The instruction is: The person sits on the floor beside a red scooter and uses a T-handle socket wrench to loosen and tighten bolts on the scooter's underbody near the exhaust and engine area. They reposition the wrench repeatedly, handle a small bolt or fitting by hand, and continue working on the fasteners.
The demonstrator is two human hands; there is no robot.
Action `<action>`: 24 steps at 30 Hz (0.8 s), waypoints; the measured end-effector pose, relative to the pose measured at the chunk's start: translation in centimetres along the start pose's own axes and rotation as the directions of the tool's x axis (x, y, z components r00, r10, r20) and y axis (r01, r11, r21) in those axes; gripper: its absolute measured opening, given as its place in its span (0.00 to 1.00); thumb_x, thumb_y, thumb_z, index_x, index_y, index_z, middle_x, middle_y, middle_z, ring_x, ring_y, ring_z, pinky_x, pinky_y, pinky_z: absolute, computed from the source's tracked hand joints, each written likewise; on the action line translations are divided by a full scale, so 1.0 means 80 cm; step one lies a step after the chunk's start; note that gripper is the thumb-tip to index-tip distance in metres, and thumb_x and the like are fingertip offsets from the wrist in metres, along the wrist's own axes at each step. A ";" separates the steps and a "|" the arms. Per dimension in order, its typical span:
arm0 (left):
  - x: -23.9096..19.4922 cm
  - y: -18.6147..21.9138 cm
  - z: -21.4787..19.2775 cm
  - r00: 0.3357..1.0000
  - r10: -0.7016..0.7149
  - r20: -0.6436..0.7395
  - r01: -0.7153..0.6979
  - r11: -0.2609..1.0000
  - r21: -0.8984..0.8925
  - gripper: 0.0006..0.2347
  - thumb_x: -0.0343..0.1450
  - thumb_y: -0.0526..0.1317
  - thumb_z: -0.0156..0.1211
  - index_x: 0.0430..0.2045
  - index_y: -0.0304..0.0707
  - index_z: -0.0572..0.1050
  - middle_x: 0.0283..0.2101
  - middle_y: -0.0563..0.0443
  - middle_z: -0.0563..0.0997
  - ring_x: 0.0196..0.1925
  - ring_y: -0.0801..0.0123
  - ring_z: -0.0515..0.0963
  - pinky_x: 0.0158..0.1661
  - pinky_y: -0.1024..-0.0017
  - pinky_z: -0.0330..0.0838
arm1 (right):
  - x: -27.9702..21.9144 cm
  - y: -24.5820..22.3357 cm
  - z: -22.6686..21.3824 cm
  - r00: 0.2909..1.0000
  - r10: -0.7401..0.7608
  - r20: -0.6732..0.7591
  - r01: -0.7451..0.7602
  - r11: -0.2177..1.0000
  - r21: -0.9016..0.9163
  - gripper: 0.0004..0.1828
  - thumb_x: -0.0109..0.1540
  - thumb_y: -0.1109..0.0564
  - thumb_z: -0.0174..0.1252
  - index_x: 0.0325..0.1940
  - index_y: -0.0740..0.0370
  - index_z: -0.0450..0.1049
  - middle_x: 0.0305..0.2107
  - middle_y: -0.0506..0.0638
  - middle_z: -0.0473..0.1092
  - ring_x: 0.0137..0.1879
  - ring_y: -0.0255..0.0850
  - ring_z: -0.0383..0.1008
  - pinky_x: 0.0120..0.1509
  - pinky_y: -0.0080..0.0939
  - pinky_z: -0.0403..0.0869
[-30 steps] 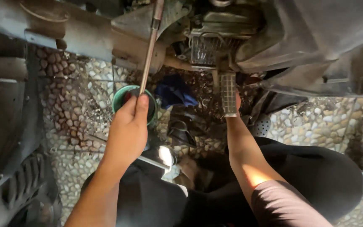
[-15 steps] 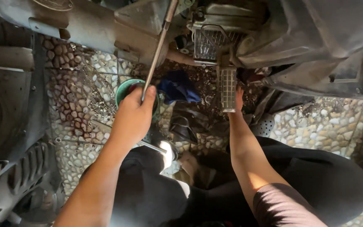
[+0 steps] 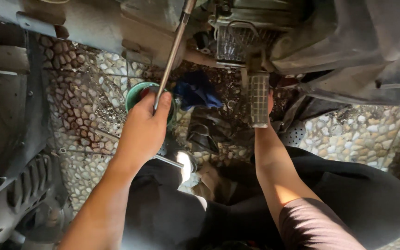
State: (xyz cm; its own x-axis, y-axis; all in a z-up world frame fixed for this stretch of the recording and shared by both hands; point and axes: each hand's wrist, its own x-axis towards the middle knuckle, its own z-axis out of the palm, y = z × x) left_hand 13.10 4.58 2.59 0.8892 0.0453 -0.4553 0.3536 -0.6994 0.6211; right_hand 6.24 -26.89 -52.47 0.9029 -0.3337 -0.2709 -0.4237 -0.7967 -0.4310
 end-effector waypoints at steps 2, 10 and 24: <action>0.000 0.002 0.000 0.998 -0.054 0.018 0.054 0.999 0.007 0.19 0.77 0.53 0.47 0.34 0.33 0.73 0.24 0.38 0.76 0.27 0.48 0.75 0.33 0.56 0.69 | 0.003 0.007 0.015 1.000 -0.030 -0.008 0.030 0.999 0.014 0.14 0.76 0.50 0.48 0.56 0.61 0.74 0.46 0.54 0.73 0.48 0.47 0.75 0.56 0.50 0.77; 0.001 0.000 -0.002 0.997 -0.056 0.045 0.056 0.998 -0.015 0.20 0.77 0.54 0.47 0.31 0.33 0.72 0.22 0.40 0.76 0.26 0.52 0.74 0.33 0.58 0.69 | -0.003 -0.015 0.032 0.973 0.216 0.078 -0.222 0.972 0.081 0.14 0.74 0.51 0.49 0.52 0.63 0.74 0.42 0.56 0.73 0.44 0.49 0.75 0.52 0.53 0.76; -0.006 -0.006 -0.002 0.995 0.064 -0.071 -0.065 0.998 -0.009 0.20 0.78 0.54 0.48 0.33 0.30 0.73 0.25 0.33 0.76 0.31 0.40 0.76 0.35 0.53 0.69 | -0.027 0.002 0.007 0.993 -0.082 -0.085 0.103 0.955 0.277 0.06 0.63 0.64 0.55 0.37 0.62 0.78 0.36 0.59 0.77 0.43 0.55 0.77 0.50 0.51 0.75</action>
State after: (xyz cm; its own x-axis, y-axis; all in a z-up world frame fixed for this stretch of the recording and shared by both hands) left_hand 12.56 5.03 2.62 0.9285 0.0507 -0.3678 0.2974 -0.6946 0.6550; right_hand 4.19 -26.00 -52.40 0.9375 -0.3087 -0.1608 -0.3322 -0.6555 -0.6782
